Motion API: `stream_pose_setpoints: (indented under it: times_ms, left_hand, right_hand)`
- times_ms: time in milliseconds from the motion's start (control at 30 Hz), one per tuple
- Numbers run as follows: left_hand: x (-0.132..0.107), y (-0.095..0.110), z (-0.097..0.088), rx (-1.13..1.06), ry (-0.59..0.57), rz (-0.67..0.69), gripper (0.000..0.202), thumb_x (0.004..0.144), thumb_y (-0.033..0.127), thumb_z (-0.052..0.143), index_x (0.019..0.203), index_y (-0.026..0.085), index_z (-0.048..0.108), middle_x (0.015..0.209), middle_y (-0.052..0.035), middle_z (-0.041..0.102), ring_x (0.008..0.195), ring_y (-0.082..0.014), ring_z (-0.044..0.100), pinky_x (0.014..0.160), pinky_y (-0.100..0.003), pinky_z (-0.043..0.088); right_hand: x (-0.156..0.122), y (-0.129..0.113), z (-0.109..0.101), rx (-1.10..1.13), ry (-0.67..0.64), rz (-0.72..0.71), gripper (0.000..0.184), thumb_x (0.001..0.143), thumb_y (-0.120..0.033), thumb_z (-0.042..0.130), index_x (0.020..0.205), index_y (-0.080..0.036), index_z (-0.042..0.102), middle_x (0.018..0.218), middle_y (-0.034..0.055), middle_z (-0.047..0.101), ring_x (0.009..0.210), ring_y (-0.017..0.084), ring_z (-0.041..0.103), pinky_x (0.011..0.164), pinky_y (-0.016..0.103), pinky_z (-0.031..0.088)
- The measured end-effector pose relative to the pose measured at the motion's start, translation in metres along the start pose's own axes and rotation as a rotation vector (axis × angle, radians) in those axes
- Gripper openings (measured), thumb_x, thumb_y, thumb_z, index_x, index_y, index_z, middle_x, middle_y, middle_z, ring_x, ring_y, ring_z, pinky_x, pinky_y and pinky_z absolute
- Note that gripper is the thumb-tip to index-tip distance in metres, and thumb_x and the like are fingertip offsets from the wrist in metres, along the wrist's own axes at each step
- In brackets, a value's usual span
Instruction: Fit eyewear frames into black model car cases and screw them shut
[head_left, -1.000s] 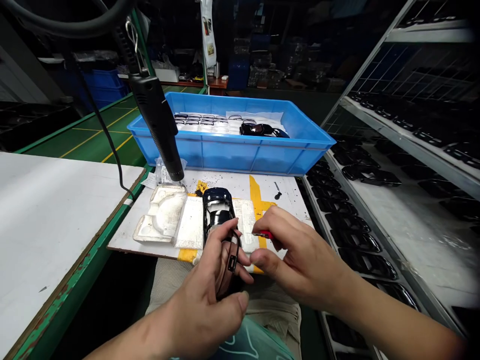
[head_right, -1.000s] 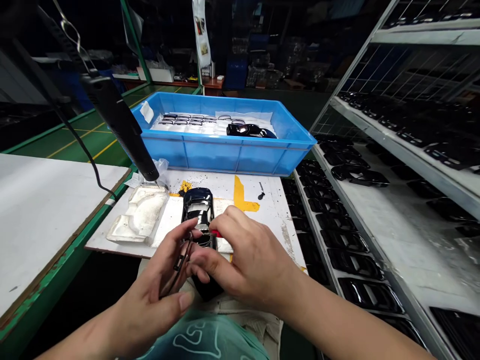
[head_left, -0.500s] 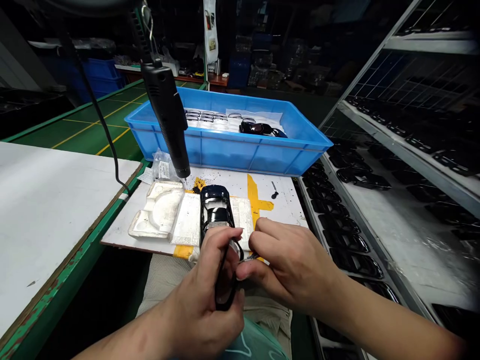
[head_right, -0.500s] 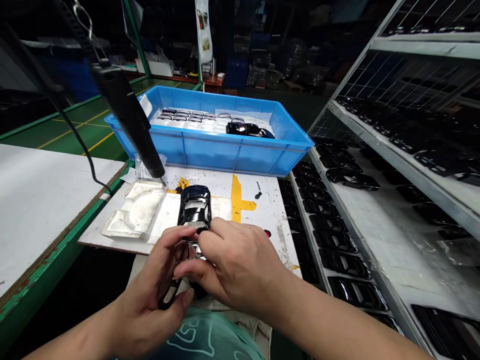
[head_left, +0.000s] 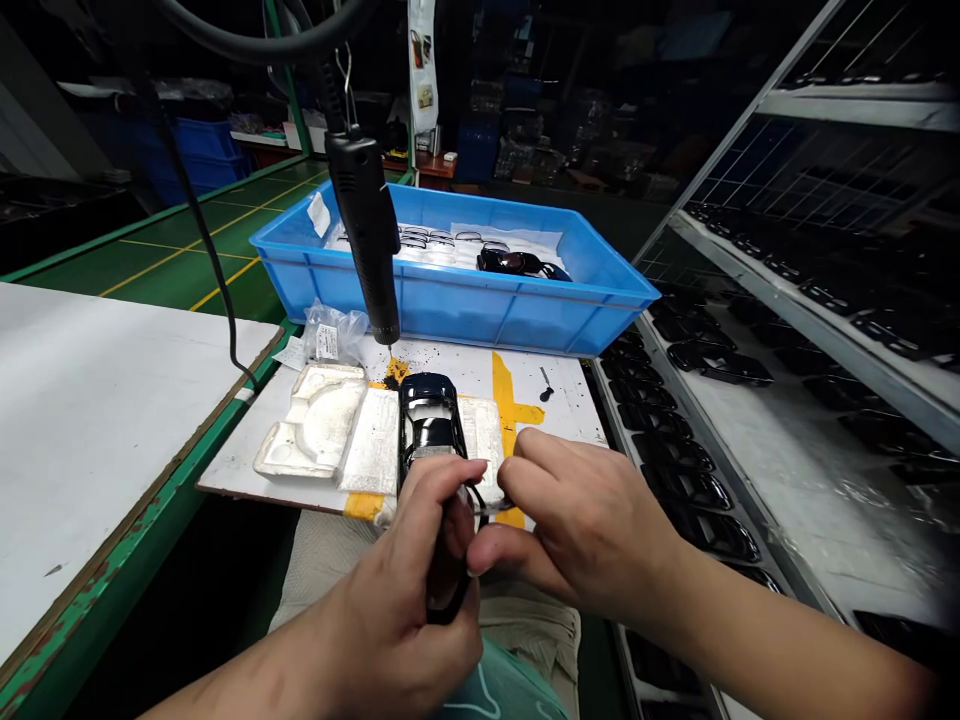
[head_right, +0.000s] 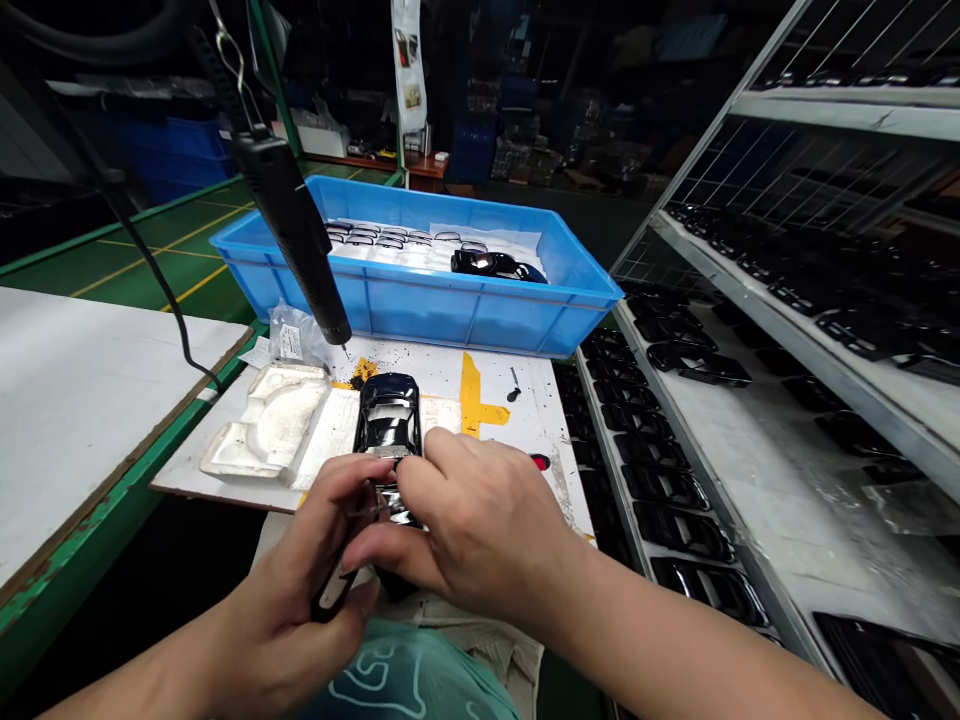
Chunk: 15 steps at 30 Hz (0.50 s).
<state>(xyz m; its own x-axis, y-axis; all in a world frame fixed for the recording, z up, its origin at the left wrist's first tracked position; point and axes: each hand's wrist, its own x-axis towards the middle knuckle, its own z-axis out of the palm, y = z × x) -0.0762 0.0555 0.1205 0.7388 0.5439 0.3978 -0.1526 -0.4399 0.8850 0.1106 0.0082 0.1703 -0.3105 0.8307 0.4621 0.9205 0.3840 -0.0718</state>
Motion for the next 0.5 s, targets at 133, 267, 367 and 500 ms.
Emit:
stream_pose_setpoints:
  times_ms: [133, 267, 367, 500]
  left_hand:
    - [-0.0001, -0.0016, -0.0052, 0.024, -0.031, 0.03, 0.078, 0.074, -0.002, 0.048, 0.146, 0.019, 0.025, 0.133, -0.0152, 0.037, 0.12, -0.024, 0.044, 0.098, -0.033, 0.046]
    - [-0.0029, -0.0038, -0.0051, -0.024, -0.031, 0.028, 0.082, 0.072, -0.003, 0.048, 0.146, 0.023, 0.023, 0.134, -0.0131, 0.035, 0.122, -0.0235, 0.044, 0.097, -0.031, 0.045]
    - [-0.0055, -0.0065, -0.0027, -0.047, -0.019, -0.025, 0.081, 0.075, -0.002, 0.047, 0.145, 0.029, 0.023, 0.134, -0.0104, 0.035, 0.123, -0.0224, 0.046, 0.101, -0.033, 0.042]
    - [-0.0054, -0.0065, 0.0042, -0.144, -0.001, -0.111, 0.073, 0.083, 0.005, 0.05, 0.144, 0.031, 0.019, 0.12, -0.0076, 0.046, 0.101, -0.0174, 0.055, 0.091, -0.033, 0.046]
  right_hand:
    - [0.0012, -0.0018, -0.001, -0.003, 0.013, -0.05, 0.058, 0.098, -0.064, 0.033, 0.066, -0.019, 0.051, 0.063, -0.0012, 0.041, 0.055, 0.014, 0.036, 0.054, 0.03, 0.022]
    - [0.0023, -0.0041, -0.0005, -0.028, 0.048, -0.025, 0.062, 0.095, -0.069, 0.033, 0.063, -0.019, 0.05, 0.061, -0.0016, 0.04, 0.053, 0.013, 0.034, 0.053, 0.031, 0.021]
    - [0.0024, -0.0051, 0.0012, -0.018, 0.048, -0.05, 0.06, 0.098, -0.065, 0.032, 0.064, -0.019, 0.05, 0.061, -0.0016, 0.04, 0.054, 0.014, 0.035, 0.054, 0.031, 0.022]
    - [0.0028, -0.0054, 0.0032, -0.015, 0.083, -0.002, 0.064, 0.093, -0.072, 0.033, 0.064, -0.018, 0.051, 0.063, -0.0013, 0.042, 0.054, 0.013, 0.037, 0.053, 0.029, 0.024]
